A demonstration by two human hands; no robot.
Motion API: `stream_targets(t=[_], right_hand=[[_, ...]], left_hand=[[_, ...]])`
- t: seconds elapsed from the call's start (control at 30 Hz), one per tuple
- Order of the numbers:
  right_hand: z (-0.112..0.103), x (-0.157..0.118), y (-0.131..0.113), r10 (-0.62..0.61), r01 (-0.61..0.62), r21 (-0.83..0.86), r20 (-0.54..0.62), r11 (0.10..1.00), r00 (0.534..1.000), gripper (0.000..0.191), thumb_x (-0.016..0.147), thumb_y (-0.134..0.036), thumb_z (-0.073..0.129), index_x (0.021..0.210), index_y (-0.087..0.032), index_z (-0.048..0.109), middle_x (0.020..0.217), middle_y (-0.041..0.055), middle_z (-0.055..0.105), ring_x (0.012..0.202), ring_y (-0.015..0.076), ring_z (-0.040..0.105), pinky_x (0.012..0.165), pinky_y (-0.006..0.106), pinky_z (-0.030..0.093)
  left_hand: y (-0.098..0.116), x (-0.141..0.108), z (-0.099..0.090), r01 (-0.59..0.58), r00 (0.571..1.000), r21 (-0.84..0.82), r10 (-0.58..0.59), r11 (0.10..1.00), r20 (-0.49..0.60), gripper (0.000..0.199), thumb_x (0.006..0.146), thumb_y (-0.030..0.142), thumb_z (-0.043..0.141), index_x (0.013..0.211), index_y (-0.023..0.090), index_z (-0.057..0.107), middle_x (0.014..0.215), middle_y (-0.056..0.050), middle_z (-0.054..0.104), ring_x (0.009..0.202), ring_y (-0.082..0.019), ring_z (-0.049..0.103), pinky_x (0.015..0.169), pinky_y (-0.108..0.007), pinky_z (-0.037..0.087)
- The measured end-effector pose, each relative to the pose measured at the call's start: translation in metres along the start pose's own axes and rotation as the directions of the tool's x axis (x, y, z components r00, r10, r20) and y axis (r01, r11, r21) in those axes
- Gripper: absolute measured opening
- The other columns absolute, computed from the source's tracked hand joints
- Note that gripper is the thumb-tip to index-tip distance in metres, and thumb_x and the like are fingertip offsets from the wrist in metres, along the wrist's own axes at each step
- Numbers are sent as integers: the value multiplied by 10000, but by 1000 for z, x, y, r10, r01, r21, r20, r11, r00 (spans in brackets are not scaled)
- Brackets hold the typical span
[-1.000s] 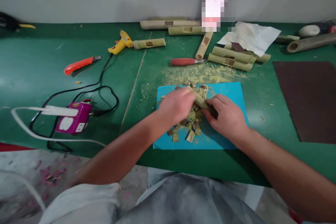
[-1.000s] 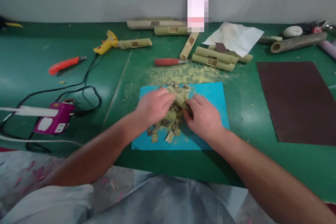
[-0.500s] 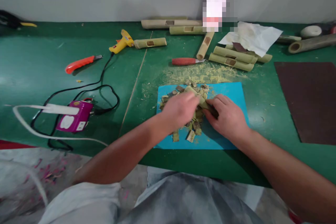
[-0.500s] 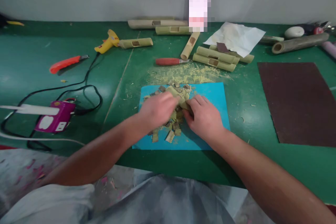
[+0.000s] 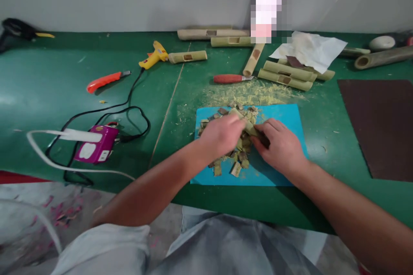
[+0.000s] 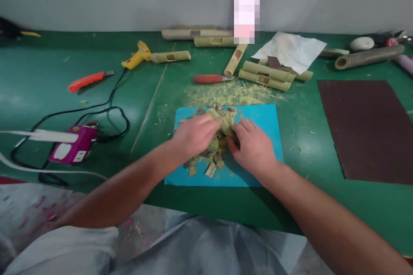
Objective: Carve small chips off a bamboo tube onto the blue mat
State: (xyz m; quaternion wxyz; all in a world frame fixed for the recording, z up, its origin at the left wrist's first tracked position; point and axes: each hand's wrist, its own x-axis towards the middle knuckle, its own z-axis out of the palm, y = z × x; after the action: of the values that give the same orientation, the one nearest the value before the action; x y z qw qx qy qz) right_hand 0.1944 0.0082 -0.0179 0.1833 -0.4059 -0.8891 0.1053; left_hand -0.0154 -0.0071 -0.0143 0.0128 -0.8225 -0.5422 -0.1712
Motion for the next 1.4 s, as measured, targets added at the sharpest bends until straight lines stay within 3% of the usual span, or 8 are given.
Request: stream_targets(t=[0.17,0.27,0.4,0.77,0.9,1.0,1.2,1.4], right_hand=[[0,0,0,-2,2,2,-1,1000,1000,200,911,-324,528,965,-165,636,869,88,606,827,229,556,683,342,424],[0,0,0,-8,8,0,0,1000,1000,200,913,-326,524,952,-166,637,860,90,605,818,230,552,679,346,421],[0,0,0,-8,8,-1,0,1000,1000,207,911,-323,527,968,-159,640,870,96,609,831,237,555,684,351,428],[1,0,0,-11,11,-9,4,1000,1000,214,916,-327,520,950,-158,646,860,93,604,827,237,559,685,353,431],[1,0,0,1,-1,-3,6,1000,1000,200,915,-331,525,974,-175,635,883,92,607,836,234,554,694,352,432],[1,0,1,-12,12,15,11,1000,1000,189,912,-318,523,975,-176,629,889,96,608,848,240,553,702,360,435],[0,0,1,6,-6,27,11,1000,1000,205,919,-326,517,997,-174,629,902,96,615,859,241,564,710,363,448],[-1,0,0,11,-11,16,13,1000,1000,210,910,-319,527,1000,-162,634,906,96,618,872,244,580,713,361,455]], left_hand=[[0,0,-2,57,997,5,-57,998,-46,311,984,250,391,939,163,687,776,-51,618,669,-138,545,580,-237,384],[0,0,-2,-24,1000,-11,24,1000,6,303,978,230,395,935,175,691,783,-47,626,643,-135,537,562,-245,368],[0,1,-3,78,996,-2,-78,997,-45,316,982,247,385,918,155,681,791,-59,619,674,-141,547,581,-243,391],[3,0,0,-32,997,-62,36,998,65,347,992,242,345,889,165,667,774,-48,594,645,-142,532,574,-262,382],[4,0,-1,68,998,2,-68,998,-4,324,985,230,366,935,148,675,781,-63,601,664,-153,544,578,-263,397],[5,0,-1,-21,998,-60,24,998,51,309,982,220,382,920,160,679,779,-53,608,668,-140,562,587,-245,417],[-20,1,0,60,990,-142,-77,988,-116,265,973,243,447,1066,154,679,887,-70,664,796,-150,626,704,-251,497],[-30,0,0,76,974,-240,-123,968,-188,218,950,239,512,1008,154,704,872,-61,686,795,-143,646,720,-242,506]])
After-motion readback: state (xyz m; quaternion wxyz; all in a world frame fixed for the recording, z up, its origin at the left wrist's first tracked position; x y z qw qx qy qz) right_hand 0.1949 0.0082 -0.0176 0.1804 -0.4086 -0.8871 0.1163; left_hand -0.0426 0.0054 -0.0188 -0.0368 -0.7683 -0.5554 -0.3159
